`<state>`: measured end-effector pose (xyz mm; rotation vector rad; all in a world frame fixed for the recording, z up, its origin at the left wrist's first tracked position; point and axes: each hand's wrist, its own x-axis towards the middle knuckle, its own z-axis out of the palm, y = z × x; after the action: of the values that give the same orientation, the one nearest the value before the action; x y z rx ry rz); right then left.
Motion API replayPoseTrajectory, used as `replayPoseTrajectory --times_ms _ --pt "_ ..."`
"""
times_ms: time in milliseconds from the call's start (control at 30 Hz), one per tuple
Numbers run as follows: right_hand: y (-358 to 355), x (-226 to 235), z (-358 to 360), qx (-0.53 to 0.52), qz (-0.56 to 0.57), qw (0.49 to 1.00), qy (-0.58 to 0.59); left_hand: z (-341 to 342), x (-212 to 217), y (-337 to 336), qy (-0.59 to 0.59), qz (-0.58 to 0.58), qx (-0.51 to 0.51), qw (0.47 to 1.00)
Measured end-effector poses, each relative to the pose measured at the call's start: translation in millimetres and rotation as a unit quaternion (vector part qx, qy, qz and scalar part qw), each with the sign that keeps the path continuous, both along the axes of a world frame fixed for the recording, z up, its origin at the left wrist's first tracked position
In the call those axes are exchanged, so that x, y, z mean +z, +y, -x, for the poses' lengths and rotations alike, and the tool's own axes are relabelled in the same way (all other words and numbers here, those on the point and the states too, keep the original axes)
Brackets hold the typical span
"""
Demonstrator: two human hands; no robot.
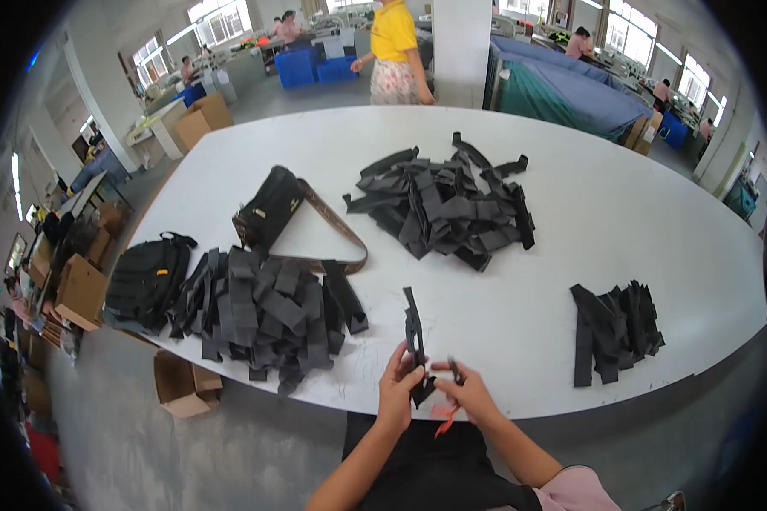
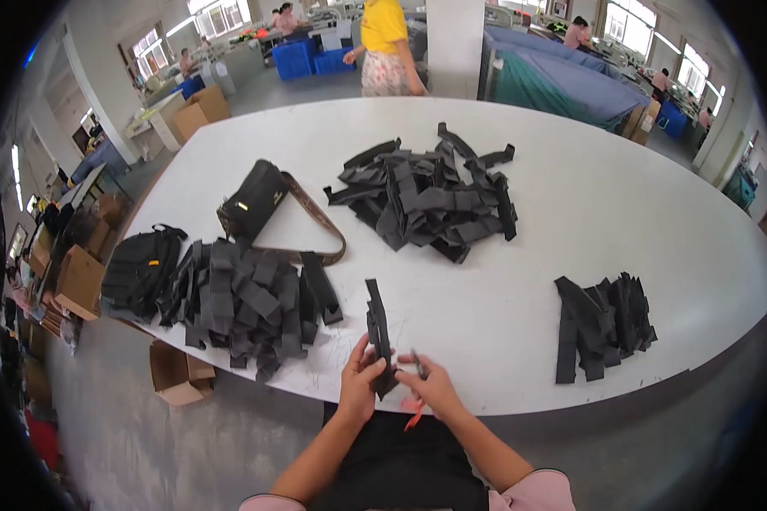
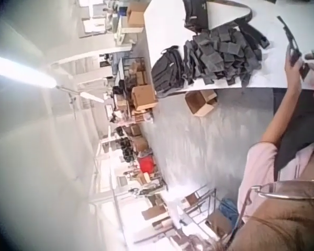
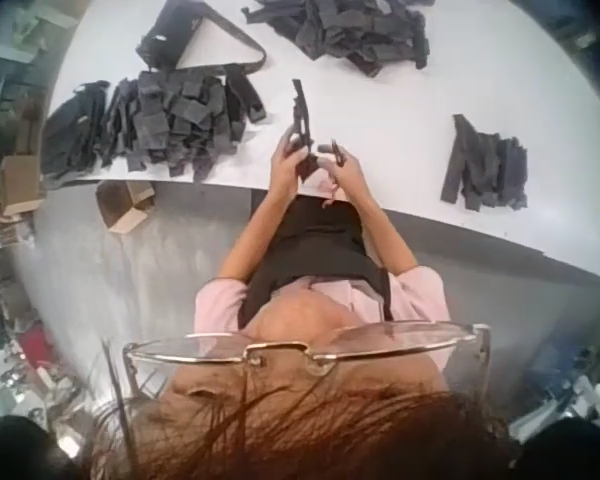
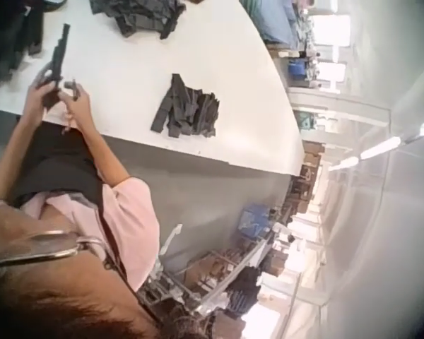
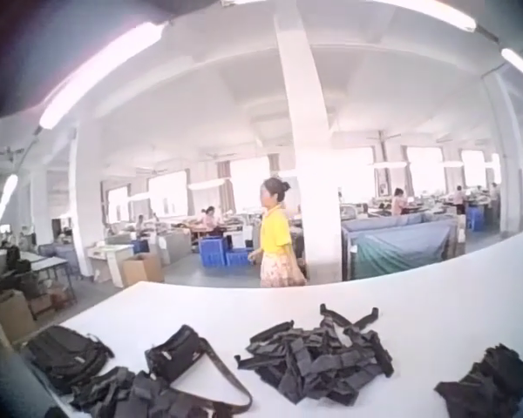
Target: The recorder uses scissors to trim excess threads and fabric from black components, likely straps for bags or sports equipment.
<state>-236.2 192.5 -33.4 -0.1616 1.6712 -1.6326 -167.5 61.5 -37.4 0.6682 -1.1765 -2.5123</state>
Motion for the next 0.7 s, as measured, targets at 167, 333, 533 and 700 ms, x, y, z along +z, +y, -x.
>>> replayPoseTrajectory --times_ms 167,333,533,700 --pt "-29 22 14 -0.014 0.091 0.974 0.207 -1 16 10 -0.026 0.048 0.013 0.998" --pt "-47 13 4 -0.019 0.053 0.982 0.180 -8 6 -10 -0.128 0.285 -0.023 0.950" --pt "-60 -13 -4 -0.084 -0.006 0.896 0.437 -23 -31 -20 -0.097 0.434 0.053 0.894" --pt "-40 -25 5 -0.003 -0.075 0.945 0.319 -43 -11 -25 -0.085 0.370 -0.020 0.925"
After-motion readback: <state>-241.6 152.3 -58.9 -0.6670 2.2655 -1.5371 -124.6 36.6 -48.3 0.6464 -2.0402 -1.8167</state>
